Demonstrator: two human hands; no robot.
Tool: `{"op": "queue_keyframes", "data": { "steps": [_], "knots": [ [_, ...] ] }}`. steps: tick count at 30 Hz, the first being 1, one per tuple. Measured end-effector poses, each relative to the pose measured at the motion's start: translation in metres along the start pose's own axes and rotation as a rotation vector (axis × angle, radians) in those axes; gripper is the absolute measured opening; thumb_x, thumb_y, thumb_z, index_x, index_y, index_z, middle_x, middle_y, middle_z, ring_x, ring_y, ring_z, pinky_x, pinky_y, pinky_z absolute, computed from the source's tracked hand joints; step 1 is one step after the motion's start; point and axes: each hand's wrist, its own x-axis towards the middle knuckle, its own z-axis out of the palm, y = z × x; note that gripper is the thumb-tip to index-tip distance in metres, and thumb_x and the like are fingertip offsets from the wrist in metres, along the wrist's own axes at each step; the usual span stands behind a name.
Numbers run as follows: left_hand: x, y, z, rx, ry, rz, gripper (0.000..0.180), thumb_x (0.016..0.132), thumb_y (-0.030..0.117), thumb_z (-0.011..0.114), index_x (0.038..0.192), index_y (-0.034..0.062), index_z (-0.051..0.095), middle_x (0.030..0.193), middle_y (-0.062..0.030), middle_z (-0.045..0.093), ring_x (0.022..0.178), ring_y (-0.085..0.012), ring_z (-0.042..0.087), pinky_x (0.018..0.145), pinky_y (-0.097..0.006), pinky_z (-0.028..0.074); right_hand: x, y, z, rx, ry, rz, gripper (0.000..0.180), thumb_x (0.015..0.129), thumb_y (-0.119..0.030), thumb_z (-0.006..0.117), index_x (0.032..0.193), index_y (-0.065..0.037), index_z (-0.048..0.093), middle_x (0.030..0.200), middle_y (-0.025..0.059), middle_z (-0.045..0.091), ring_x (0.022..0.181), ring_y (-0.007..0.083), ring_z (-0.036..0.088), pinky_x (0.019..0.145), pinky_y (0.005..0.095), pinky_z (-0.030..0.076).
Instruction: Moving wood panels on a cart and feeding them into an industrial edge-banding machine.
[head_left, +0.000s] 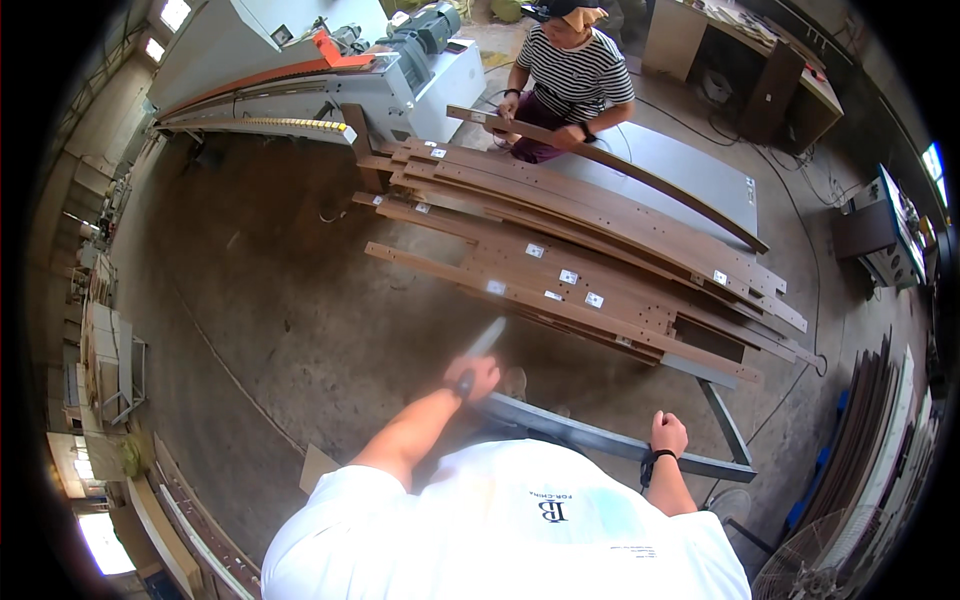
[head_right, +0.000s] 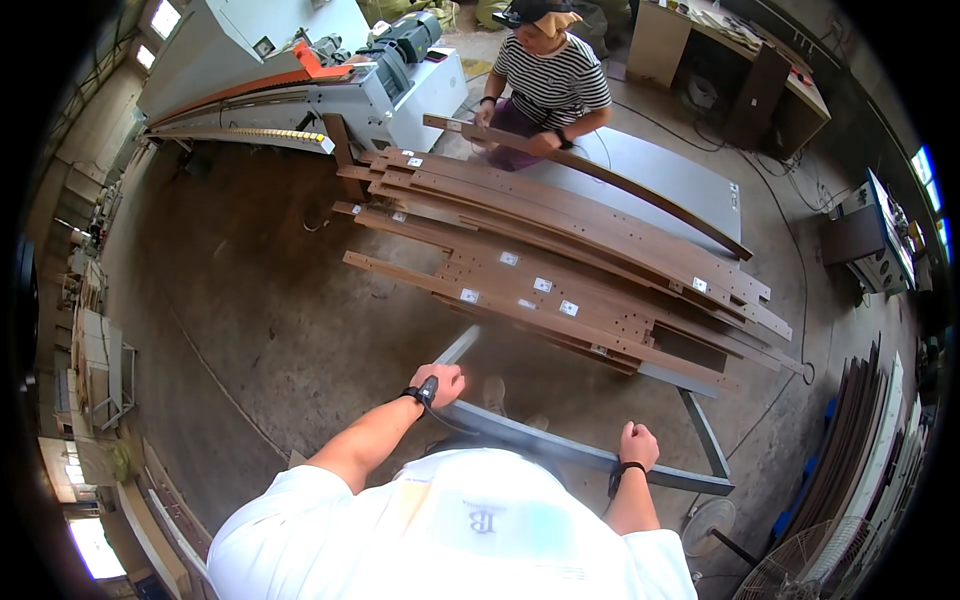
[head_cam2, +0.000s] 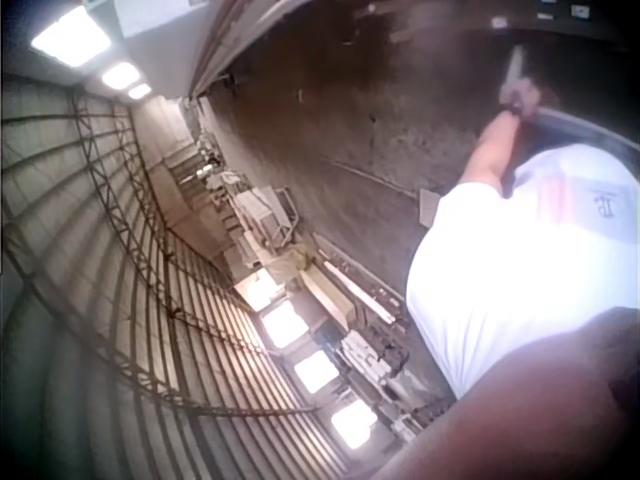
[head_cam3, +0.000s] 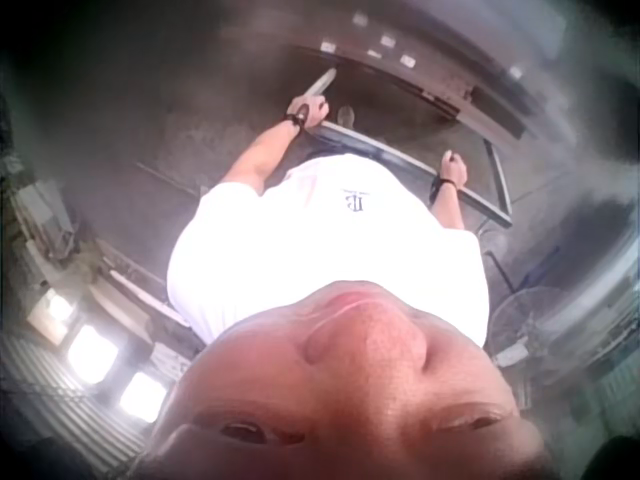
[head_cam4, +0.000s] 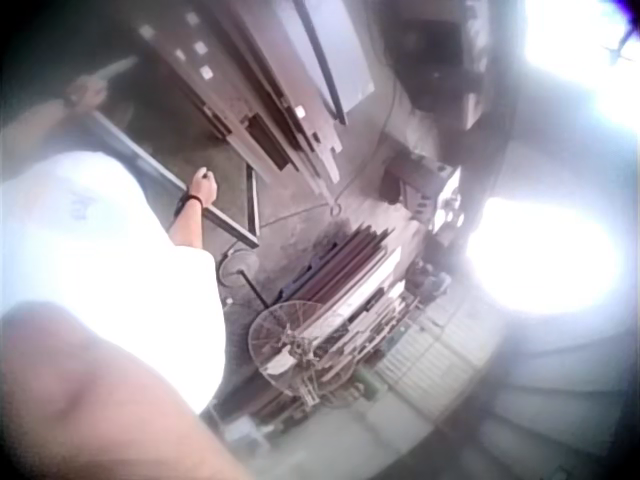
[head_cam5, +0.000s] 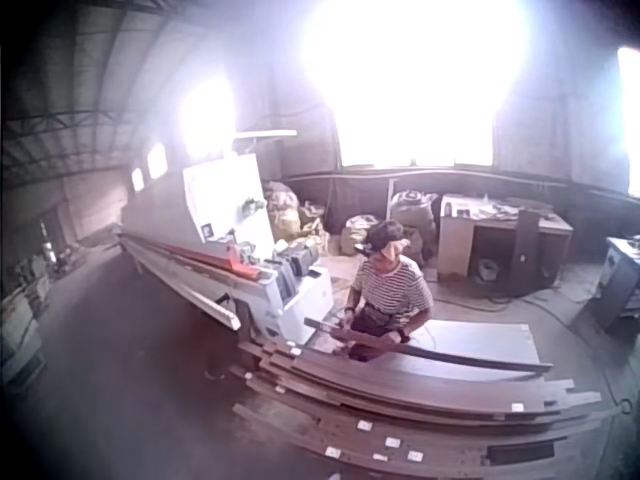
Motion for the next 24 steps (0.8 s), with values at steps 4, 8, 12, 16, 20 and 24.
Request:
{"op": "queue_keyframes", "data": {
  "steps": [4, 8, 12, 16, 20, 24],
  "knots": [
    [0.000, -0.002, 0.002, 0.002, 0.013, 0.004, 0.032, 0.097, 0.035, 0.060, 0.089, 0.0067, 0.073, 0.089, -0.0207, 0.076, 0.087, -0.0433, 0.072, 0.081, -0.054, 0.058, 0.000, 0.001, 0.002, 0.007, 0.001, -0.002, 0.041, 0.097, -0.046, 0.065, 0.083, -0.009, 0.074, 0.089, 0.0187, 0.076, 0.088, 0.0428, 0.073, 0.081, 0.0514, 0.058],
    [-0.001, -0.003, 0.000, -0.015, 0.030, 0.028, 0.032, 0.097, 0.035, 0.061, 0.089, 0.0066, 0.072, 0.088, -0.0213, 0.075, 0.087, -0.0439, 0.072, 0.080, -0.055, 0.058, 0.001, 0.001, 0.002, 0.009, -0.010, 0.003, 0.041, 0.097, -0.046, 0.065, 0.083, -0.009, 0.074, 0.088, 0.0186, 0.075, 0.088, 0.0429, 0.072, 0.081, 0.0515, 0.058],
    [-0.001, 0.002, -0.010, -0.010, -0.102, -0.033, 0.032, 0.101, 0.034, 0.057, 0.100, 0.0072, 0.073, 0.104, -0.0224, 0.075, 0.099, -0.0446, 0.070, 0.089, -0.054, 0.056, -0.001, -0.001, 0.001, 0.010, -0.010, 0.002, 0.042, 0.098, -0.046, 0.064, 0.082, -0.009, 0.074, 0.088, 0.0187, 0.075, 0.088, 0.0431, 0.072, 0.081, 0.0515, 0.057],
    [-0.002, 0.005, -0.015, 0.001, -0.124, -0.036, 0.032, 0.102, 0.035, 0.056, 0.102, 0.0071, 0.073, 0.105, -0.0213, 0.075, 0.100, -0.0439, 0.070, 0.090, -0.053, 0.056, -0.002, -0.004, -0.002, 0.001, -0.008, 0.001, 0.042, 0.098, -0.046, 0.064, 0.082, -0.009, 0.073, 0.087, 0.0188, 0.075, 0.087, 0.0436, 0.072, 0.081, 0.0516, 0.057],
    [-0.002, 0.006, -0.015, -0.003, -0.117, -0.041, 0.032, 0.102, 0.035, 0.056, 0.101, 0.0073, 0.073, 0.104, -0.0205, 0.075, 0.101, -0.0433, 0.070, 0.090, -0.052, 0.055, -0.001, -0.002, 0.000, 0.002, -0.014, 0.000, 0.042, 0.098, -0.046, 0.064, 0.082, -0.008, 0.073, 0.087, 0.0190, 0.075, 0.087, 0.0439, 0.072, 0.080, 0.0519, 0.057],
    [-0.002, 0.005, -0.013, -0.011, -0.113, -0.043, 0.032, 0.101, 0.035, 0.057, 0.100, 0.0074, 0.073, 0.103, -0.0204, 0.075, 0.100, -0.0435, 0.070, 0.090, -0.052, 0.055, 0.001, 0.001, 0.003, -0.010, -0.011, -0.001, 0.042, 0.098, -0.046, 0.064, 0.082, -0.008, 0.073, 0.088, 0.0189, 0.075, 0.087, 0.0438, 0.072, 0.080, 0.0522, 0.057]
  ]
}}
